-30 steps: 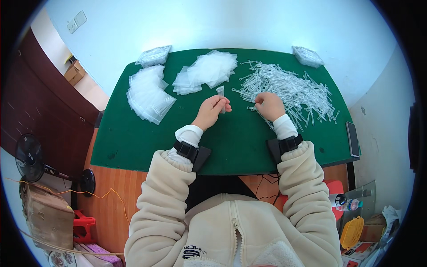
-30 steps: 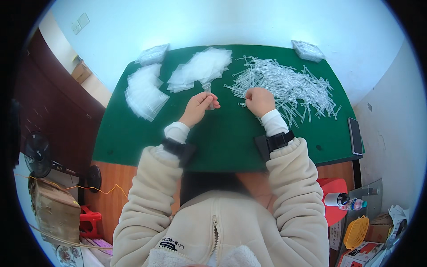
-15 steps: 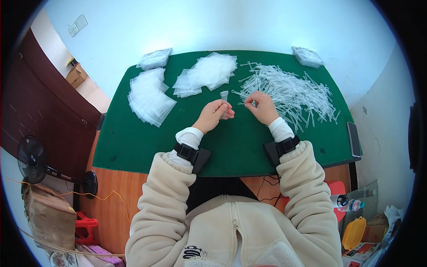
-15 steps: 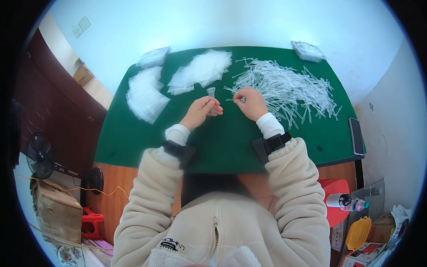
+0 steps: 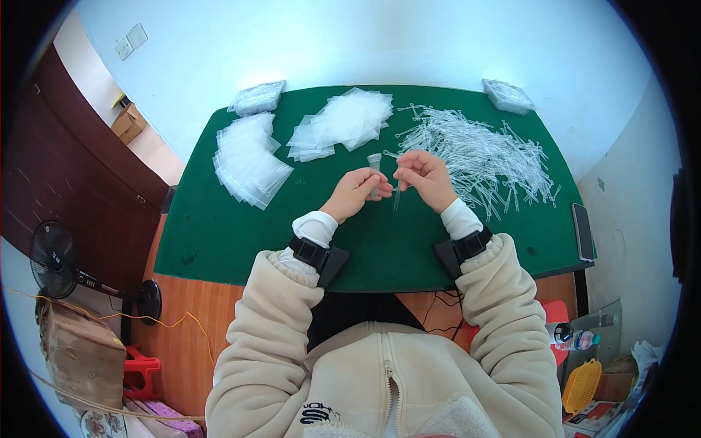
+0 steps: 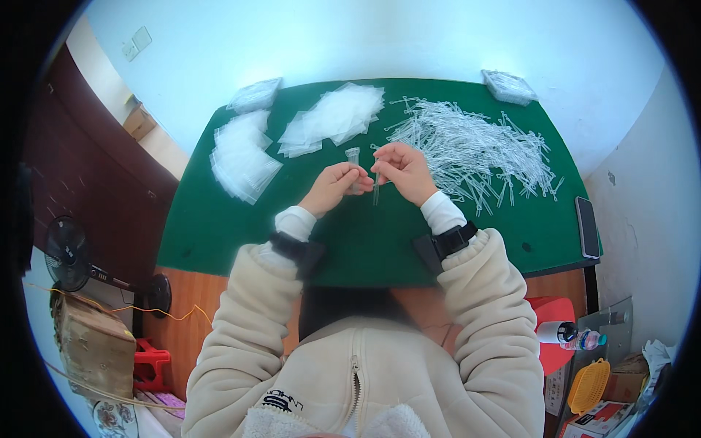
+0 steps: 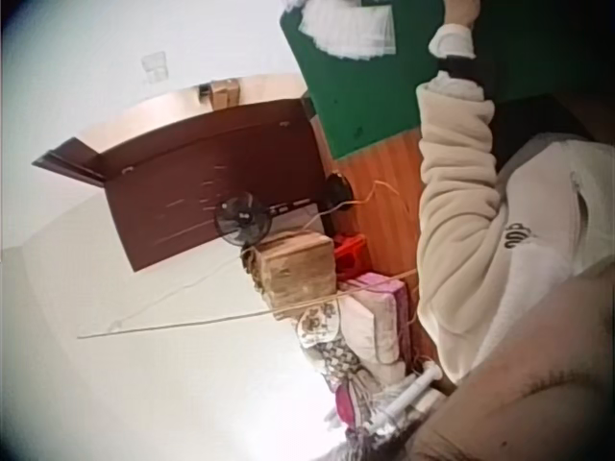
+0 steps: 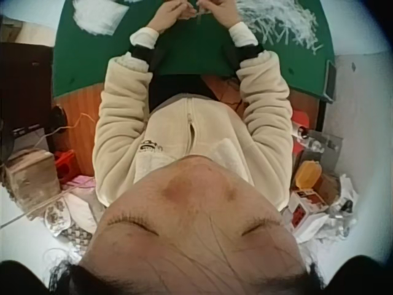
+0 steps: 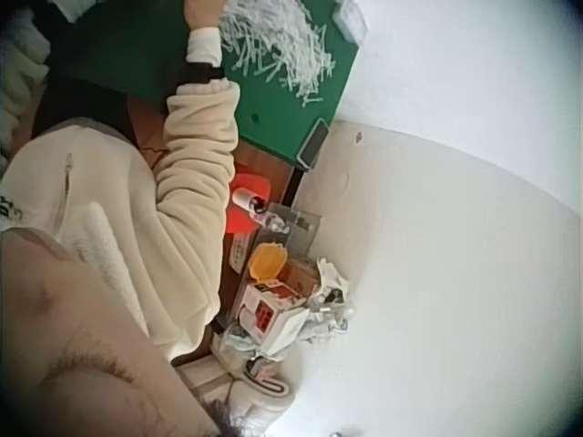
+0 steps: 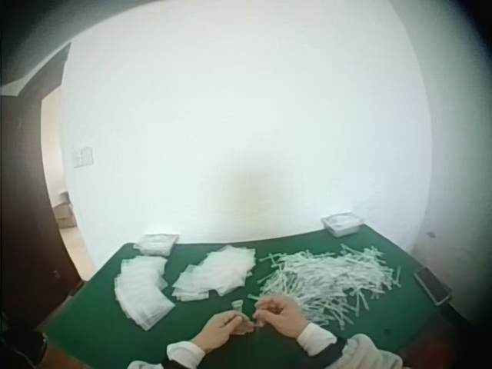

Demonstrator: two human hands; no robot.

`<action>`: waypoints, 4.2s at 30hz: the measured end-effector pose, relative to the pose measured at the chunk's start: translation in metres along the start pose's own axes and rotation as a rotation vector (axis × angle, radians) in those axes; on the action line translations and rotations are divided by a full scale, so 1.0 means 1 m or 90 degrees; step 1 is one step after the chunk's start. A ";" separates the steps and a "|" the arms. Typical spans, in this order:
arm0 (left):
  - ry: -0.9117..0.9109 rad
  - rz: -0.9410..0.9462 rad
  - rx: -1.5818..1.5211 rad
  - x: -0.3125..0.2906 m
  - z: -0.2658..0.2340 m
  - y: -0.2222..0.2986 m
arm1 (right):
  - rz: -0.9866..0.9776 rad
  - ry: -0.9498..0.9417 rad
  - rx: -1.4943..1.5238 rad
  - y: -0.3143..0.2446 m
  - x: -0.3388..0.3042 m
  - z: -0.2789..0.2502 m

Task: Packaging small white plastic components into clear plastic bags.

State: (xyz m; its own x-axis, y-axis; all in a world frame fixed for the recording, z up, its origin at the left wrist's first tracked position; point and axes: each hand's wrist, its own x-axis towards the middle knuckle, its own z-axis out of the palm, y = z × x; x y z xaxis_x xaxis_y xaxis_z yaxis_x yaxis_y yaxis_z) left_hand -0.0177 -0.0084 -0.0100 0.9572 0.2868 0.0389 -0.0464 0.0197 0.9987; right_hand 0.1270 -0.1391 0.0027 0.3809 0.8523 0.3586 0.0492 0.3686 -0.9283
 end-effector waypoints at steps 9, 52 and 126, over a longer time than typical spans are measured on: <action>-0.125 -0.065 -0.043 -0.005 0.010 0.009 | -0.028 0.062 -0.089 0.008 -0.001 0.000; 0.105 0.119 0.364 0.005 -0.011 -0.014 | -0.166 -0.185 -0.789 0.014 -0.003 -0.006; 0.134 0.144 0.225 0.004 -0.009 -0.011 | 0.234 -0.097 -0.937 -0.039 -0.019 -0.041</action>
State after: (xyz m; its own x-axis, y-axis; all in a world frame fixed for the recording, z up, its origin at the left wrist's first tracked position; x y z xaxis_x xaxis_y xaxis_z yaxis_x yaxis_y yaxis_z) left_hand -0.0163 0.0007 -0.0213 0.8540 0.4344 0.2863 -0.1126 -0.3829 0.9169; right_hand 0.1551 -0.1852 0.0284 0.4855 0.8741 0.0149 0.8576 -0.4730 -0.2018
